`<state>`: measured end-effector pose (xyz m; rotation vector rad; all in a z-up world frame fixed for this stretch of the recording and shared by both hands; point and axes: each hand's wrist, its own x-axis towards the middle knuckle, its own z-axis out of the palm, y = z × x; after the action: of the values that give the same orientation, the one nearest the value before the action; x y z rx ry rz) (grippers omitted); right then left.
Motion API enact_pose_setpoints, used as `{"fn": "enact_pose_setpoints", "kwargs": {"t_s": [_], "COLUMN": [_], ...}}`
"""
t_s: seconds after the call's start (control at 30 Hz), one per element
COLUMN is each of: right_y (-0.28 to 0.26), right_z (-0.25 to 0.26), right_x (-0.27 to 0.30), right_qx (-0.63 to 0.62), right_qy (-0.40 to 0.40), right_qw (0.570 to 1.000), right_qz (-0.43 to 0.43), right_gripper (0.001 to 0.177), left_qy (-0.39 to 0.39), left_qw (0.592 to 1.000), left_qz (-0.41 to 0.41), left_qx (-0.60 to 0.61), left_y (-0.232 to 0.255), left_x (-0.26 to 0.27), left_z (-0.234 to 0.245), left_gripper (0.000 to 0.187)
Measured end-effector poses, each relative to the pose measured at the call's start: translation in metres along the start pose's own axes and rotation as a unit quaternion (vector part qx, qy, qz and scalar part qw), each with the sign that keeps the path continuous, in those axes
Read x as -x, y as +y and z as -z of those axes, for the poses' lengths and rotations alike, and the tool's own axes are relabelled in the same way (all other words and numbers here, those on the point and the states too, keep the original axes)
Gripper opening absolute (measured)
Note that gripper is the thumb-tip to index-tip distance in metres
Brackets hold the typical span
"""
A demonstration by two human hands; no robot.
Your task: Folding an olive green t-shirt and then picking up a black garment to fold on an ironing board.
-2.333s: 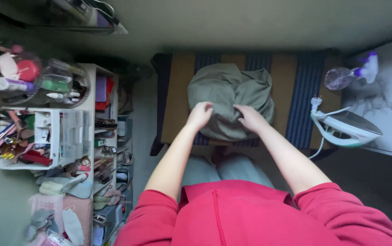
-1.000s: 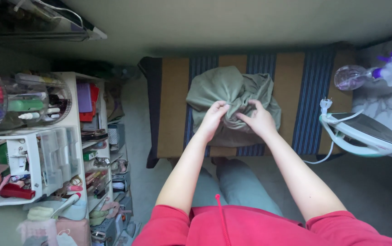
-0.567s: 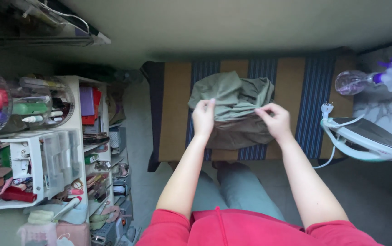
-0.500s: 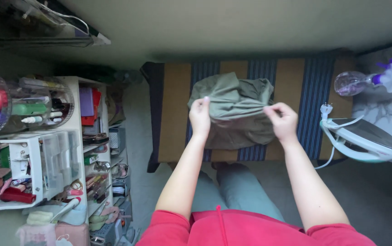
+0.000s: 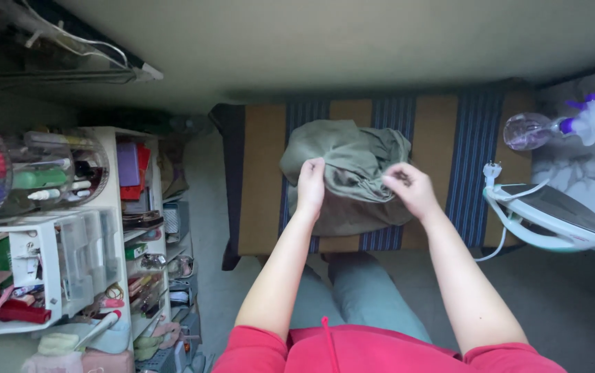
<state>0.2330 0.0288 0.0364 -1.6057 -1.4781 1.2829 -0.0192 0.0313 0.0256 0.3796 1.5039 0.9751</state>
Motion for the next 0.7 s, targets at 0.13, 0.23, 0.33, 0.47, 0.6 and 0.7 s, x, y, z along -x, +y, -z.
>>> {"fn": "enact_pose_setpoints", "kwargs": {"t_s": [0.13, 0.23, 0.33, 0.47, 0.6, 0.7], "right_y": [-0.054, -0.043, -0.036, -0.047, -0.038, -0.034], "right_z": [-0.009, -0.015, -0.016, -0.011, 0.001, 0.008], "right_x": [0.002, 0.005, 0.008, 0.009, 0.011, 0.014], "right_qx": [0.151, 0.198, 0.121, 0.088, 0.122, 0.118], "right_qy": [-0.089, -0.096, -0.047, 0.044, 0.214, 0.267], "right_qw": [0.973, 0.968, 0.991, 0.984, 0.946, 0.918], "right_qz": [-0.150, -0.117, 0.019, 0.146, 0.211, 0.268], "right_gripper": [0.052, 0.023, 0.018, 0.012, 0.009, 0.011], "left_qy": [-0.017, 0.050, -0.050, -0.148, -0.073, -0.035], "left_qw": [0.965, 0.850, 0.760, 0.699, 0.864, 0.915], "left_qz": [0.009, -0.206, -0.384, -0.369, -0.305, -0.290], "left_qx": [-0.263, -0.483, -0.523, -0.594, -0.393, -0.279], "left_y": [-0.003, 0.033, 0.051, 0.027, 0.040, 0.046], "left_x": [0.002, 0.027, 0.033, 0.006, 0.012, 0.019], "left_z": [0.000, -0.009, -0.013, -0.012, -0.005, 0.001], "left_gripper": [0.036, 0.045, 0.057, 0.018, 0.015, 0.011]}}
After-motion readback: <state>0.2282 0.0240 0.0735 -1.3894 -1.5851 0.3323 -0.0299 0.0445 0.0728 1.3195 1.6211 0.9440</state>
